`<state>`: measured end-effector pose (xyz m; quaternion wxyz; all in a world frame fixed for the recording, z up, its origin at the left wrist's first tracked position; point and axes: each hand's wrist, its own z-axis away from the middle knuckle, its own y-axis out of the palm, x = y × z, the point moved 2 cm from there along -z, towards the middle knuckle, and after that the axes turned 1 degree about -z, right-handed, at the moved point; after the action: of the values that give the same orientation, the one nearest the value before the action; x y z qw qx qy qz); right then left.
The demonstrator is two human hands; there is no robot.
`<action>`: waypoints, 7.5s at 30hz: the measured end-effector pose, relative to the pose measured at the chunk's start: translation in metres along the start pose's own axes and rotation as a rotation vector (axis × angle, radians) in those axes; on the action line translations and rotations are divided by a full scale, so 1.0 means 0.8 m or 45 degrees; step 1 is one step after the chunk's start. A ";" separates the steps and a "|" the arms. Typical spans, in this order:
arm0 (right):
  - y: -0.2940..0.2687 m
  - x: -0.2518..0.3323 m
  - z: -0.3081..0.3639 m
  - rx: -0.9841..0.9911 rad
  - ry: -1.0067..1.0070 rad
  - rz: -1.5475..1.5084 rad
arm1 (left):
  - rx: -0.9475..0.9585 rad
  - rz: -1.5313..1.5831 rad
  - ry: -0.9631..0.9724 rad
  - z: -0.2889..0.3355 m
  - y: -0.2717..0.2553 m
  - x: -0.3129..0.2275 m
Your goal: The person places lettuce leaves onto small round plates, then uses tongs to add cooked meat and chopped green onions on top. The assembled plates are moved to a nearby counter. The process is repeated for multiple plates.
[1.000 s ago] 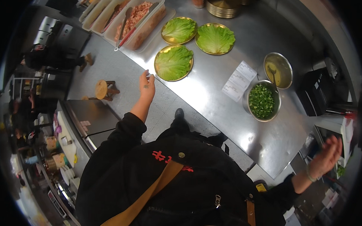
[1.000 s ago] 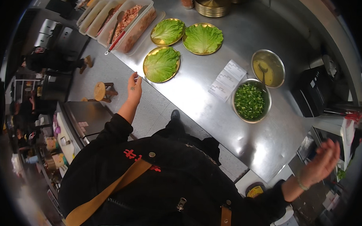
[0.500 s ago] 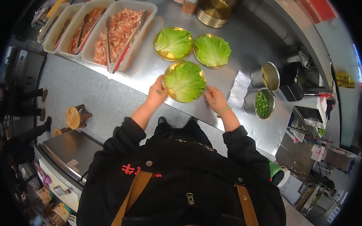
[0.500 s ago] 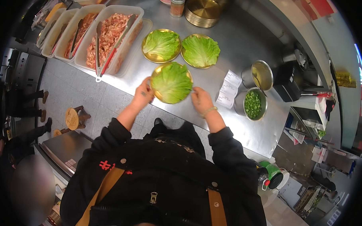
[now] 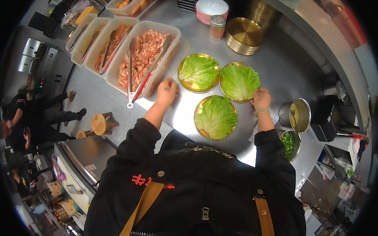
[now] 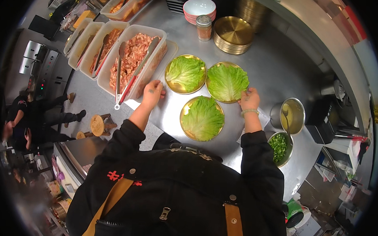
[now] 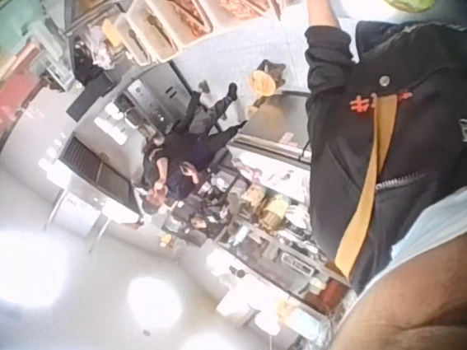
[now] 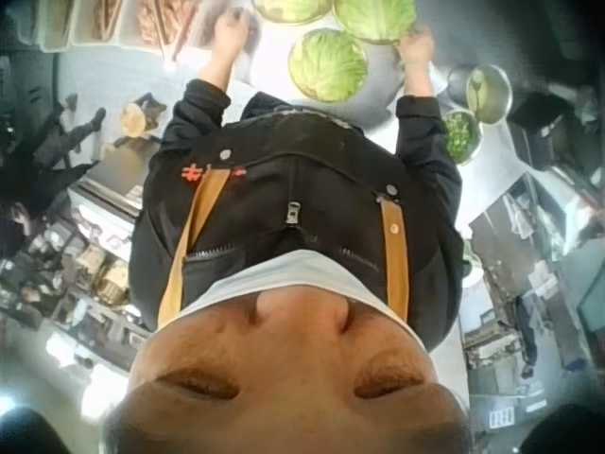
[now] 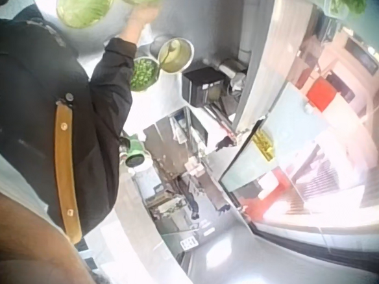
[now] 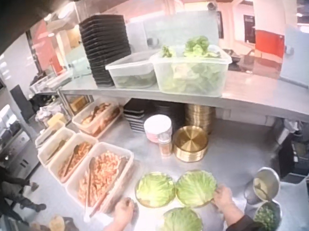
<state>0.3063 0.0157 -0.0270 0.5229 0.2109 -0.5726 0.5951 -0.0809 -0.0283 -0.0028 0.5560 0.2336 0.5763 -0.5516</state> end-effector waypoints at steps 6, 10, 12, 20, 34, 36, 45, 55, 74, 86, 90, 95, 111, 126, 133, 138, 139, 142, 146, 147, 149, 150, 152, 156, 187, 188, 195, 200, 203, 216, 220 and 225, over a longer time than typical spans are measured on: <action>0.003 -0.016 -0.001 -0.012 0.080 -0.352 | 0.142 0.093 -0.295 -0.022 0.030 -0.024; 0.006 -0.010 0.005 -0.172 0.217 -0.517 | 0.252 0.476 -0.557 -0.003 0.049 -0.019; 0.000 0.005 0.015 -0.120 0.259 -0.499 | 0.394 0.497 -0.593 0.005 0.054 -0.019; 0.001 0.036 0.156 0.334 -0.060 0.708 | 0.392 -0.695 0.182 -0.022 0.019 -0.059; 0.052 0.094 0.093 0.164 -0.850 1.184 | 0.533 -1.489 0.821 -0.007 0.073 -0.054; 0.057 0.080 0.083 0.180 -0.761 1.397 | 0.546 -1.470 0.822 -0.010 0.073 -0.056; -0.013 0.088 0.104 0.284 -0.485 0.744 | 0.186 -0.284 0.421 0.016 0.009 -0.044; -0.005 0.040 0.148 0.290 -0.154 0.600 | 1.118 0.113 -0.461 0.121 0.088 -0.025; 0.043 0.132 0.233 0.607 -0.937 0.940 | 0.778 0.958 -0.536 0.114 0.071 -0.055; 0.076 0.170 0.225 0.416 -1.300 0.981 | 1.000 1.197 -0.589 0.138 0.040 -0.107; 0.075 0.198 0.225 0.805 -1.281 0.832 | 0.859 1.173 -0.632 0.132 0.009 -0.101; 0.056 0.183 0.135 0.491 -0.705 -0.056 | 0.619 1.162 -0.431 0.105 -0.066 -0.115; 0.145 0.093 0.091 0.737 0.374 -0.500 | 0.266 1.232 -0.150 0.047 -0.153 -0.132; 0.055 0.105 0.323 0.174 0.128 -1.052 | 1.156 1.305 -0.245 0.072 -0.038 -0.126; 0.036 0.124 0.380 0.430 0.061 -1.210 | 1.229 1.190 -0.459 0.123 0.018 -0.121; -0.065 0.114 0.453 0.531 0.144 -0.253 | 1.339 1.112 -0.446 0.165 0.041 -0.122; -0.085 0.116 0.462 0.381 -0.044 -0.016 | 1.366 1.100 -0.456 0.176 0.049 -0.123; -0.115 0.130 0.485 -0.029 -0.705 0.517 | 1.427 1.019 -0.526 0.210 0.071 -0.125; -0.097 0.129 0.483 -0.203 -1.158 1.238 | 1.494 0.909 -0.486 0.249 0.096 -0.134; -0.094 0.121 0.481 -0.303 -1.202 1.124 | 1.510 0.900 -0.458 0.255 0.098 -0.136; -0.088 0.097 0.477 -0.253 -1.069 1.085 | 1.502 0.877 -0.532 0.265 0.106 -0.137; -0.084 0.087 0.480 -0.283 -1.108 1.052 | 1.609 0.864 -0.556 0.272 0.110 -0.136; -0.076 0.073 0.489 -0.337 -1.104 0.995 | 1.668 0.881 -0.629 0.279 0.115 -0.128; -0.085 0.084 0.512 -0.142 -0.889 1.082 | 1.562 0.846 -0.553 0.282 0.120 -0.113; -0.197 0.075 0.503 -0.252 -0.648 1.050 | 2.191 0.211 -0.670 0.396 0.169 -0.146; -0.193 0.072 0.509 -0.301 -0.597 1.110 | 2.250 0.262 -0.647 0.396 0.166 -0.147; -0.177 0.059 0.515 -0.305 -0.506 1.259 | 2.300 0.266 -0.656 0.385 0.153 -0.135; -0.164 0.072 0.519 -0.402 -0.492 1.285 | 2.362 0.285 -0.641 0.387 0.149 -0.141; -0.154 0.080 0.533 -0.421 -0.570 1.229 | 2.389 0.272 -0.613 0.388 0.143 -0.148; -0.129 0.060 0.586 -0.744 -0.216 0.919 | 2.710 -0.040 -0.697 0.419 0.148 -0.117; -0.119 0.054 0.618 -0.776 -0.064 0.962 | 2.799 -0.003 -0.738 0.445 0.157 -0.106; -0.128 0.045 0.678 -0.940 -0.105 1.088 | 2.907 -0.094 -0.659 0.492 0.164 -0.089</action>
<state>0.1930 -0.4806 0.1897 0.2518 -0.2134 -0.7973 0.5053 0.2050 -0.3195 0.1011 0.1079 0.4611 -0.3775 -0.7958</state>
